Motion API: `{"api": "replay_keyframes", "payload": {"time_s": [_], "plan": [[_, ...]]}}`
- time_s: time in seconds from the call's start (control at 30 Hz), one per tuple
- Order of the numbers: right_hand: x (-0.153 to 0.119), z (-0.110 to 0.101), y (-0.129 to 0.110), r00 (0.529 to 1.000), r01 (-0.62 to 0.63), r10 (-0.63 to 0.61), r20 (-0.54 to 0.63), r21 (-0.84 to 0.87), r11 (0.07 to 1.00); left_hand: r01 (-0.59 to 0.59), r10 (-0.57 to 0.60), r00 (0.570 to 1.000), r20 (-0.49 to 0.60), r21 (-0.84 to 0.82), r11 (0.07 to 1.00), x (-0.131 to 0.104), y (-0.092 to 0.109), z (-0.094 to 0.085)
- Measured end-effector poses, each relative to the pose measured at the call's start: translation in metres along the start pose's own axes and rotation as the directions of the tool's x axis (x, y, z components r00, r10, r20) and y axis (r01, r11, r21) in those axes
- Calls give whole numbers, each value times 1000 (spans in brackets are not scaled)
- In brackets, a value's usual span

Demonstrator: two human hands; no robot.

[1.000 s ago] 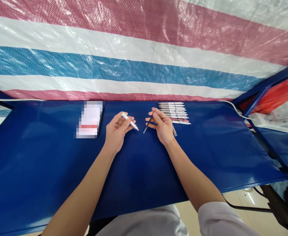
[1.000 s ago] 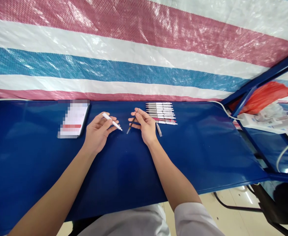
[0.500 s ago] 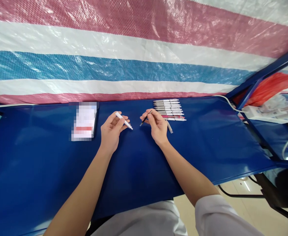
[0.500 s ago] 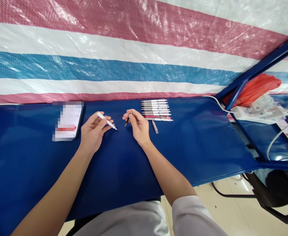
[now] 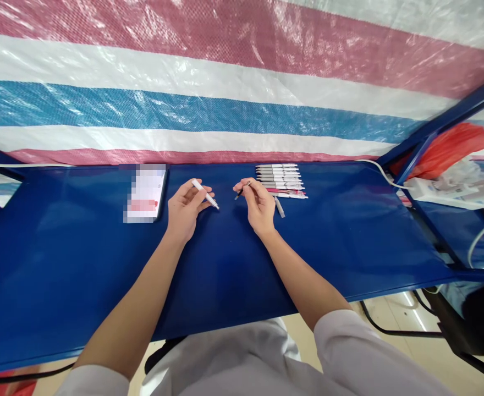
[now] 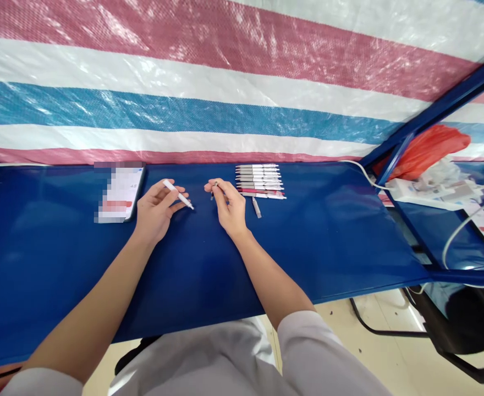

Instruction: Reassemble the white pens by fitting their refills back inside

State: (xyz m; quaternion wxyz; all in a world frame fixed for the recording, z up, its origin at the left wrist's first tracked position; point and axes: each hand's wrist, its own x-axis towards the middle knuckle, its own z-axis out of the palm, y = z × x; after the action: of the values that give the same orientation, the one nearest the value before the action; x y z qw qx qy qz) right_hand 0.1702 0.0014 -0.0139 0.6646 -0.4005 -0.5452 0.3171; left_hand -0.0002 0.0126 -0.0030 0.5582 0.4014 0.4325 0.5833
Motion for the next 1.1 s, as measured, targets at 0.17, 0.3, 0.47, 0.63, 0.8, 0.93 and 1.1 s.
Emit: {"api": "replay_keyframes", "payload": {"time_s": [0.17,0.3,0.47,0.63,0.8,0.93,1.1], "plan": [[1,1,-2,995,-101,102,-14,56,993,-10,9,1000,14,12,1000,-1,0,0],[4,1,-5,967,-241,251,-38,176,954,-8,8,1000,24,-9,1000,-2,1,0],[10,-2,-4,909,-371,412,-69,321,872,13,-9,998,63,-59,998,-3,4,-1],[15,-5,-1,844,-450,532,-75,441,777,62,-51,993,102,-106,992,-4,7,-3],[15,-7,-1,831,-466,554,-52,478,745,79,-67,993,101,-117,990,-2,7,-4],[15,-7,-1,846,-451,531,-48,468,761,61,-54,995,84,-86,994,-2,7,-4],[13,-6,0,867,-433,495,-47,417,799,9,-8,997,72,-11,1000,-3,8,-3]]}}
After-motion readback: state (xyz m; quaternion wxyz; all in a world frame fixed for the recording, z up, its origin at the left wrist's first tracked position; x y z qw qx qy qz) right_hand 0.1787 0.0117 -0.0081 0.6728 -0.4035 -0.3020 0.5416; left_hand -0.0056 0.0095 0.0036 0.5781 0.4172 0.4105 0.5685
